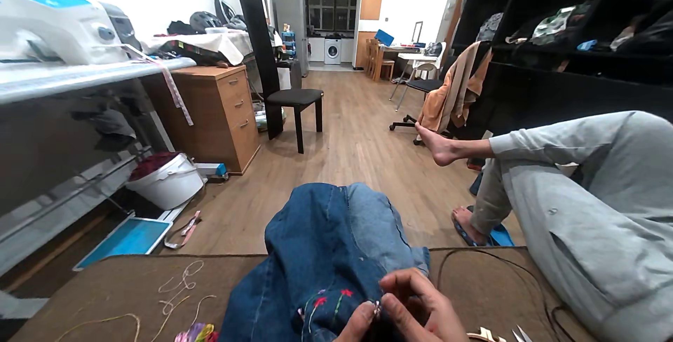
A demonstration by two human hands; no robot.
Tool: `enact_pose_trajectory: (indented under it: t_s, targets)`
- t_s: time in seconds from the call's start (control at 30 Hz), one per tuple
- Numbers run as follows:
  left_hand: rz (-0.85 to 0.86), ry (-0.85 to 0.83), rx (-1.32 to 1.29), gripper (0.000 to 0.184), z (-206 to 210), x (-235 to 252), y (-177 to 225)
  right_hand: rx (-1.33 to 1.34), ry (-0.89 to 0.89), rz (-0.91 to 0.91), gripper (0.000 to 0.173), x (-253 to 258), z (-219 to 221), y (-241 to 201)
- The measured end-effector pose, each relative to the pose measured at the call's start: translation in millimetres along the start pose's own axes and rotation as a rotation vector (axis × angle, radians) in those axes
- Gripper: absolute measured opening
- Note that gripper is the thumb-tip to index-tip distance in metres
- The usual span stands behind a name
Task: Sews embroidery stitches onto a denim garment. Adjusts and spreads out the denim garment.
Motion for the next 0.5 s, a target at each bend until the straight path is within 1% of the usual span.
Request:
enact_pose_trajectory:
  t_s: [0.1,0.17,0.23,0.3,0.37,0.43,0.5]
  targets:
    - [-0.002,-0.01,0.013,0.016,0,0,-2,-0.059,-0.034,-0.091,0.009,0,3,4]
    - [-0.008,-0.011,0.023,0.014,-1,0,0,-0.072,-0.028,-0.147,0.008,2,5,1]
    - [0.012,-0.004,0.04,0.009,-3,-2,0,-0.059,0.004,-0.2,0.01,5,4,-4]
    - [0.053,-0.073,0.1,0.01,-9,-3,-2,0.039,0.015,-0.209,0.012,7,2,-7]
    - [0.113,-0.165,0.132,0.012,-11,-2,-1,0.206,0.006,-0.19,0.012,8,2,-10]
    - [0.211,-0.155,0.175,0.013,-9,-3,7,0.359,-0.001,-0.183,0.012,11,2,-14]
    - [0.232,-0.128,0.243,0.016,-7,-6,14,0.428,0.025,-0.195,0.011,18,-7,-18]
Point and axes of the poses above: each hand's wrist, its own x-axis towards the middle knuckle, its own z-axis out of the palm, y = z × x, the point moved 5 cm from there along x, towards the middle knuckle, and after that the axes turned 5 degrees about y, right-handed, at the moved point
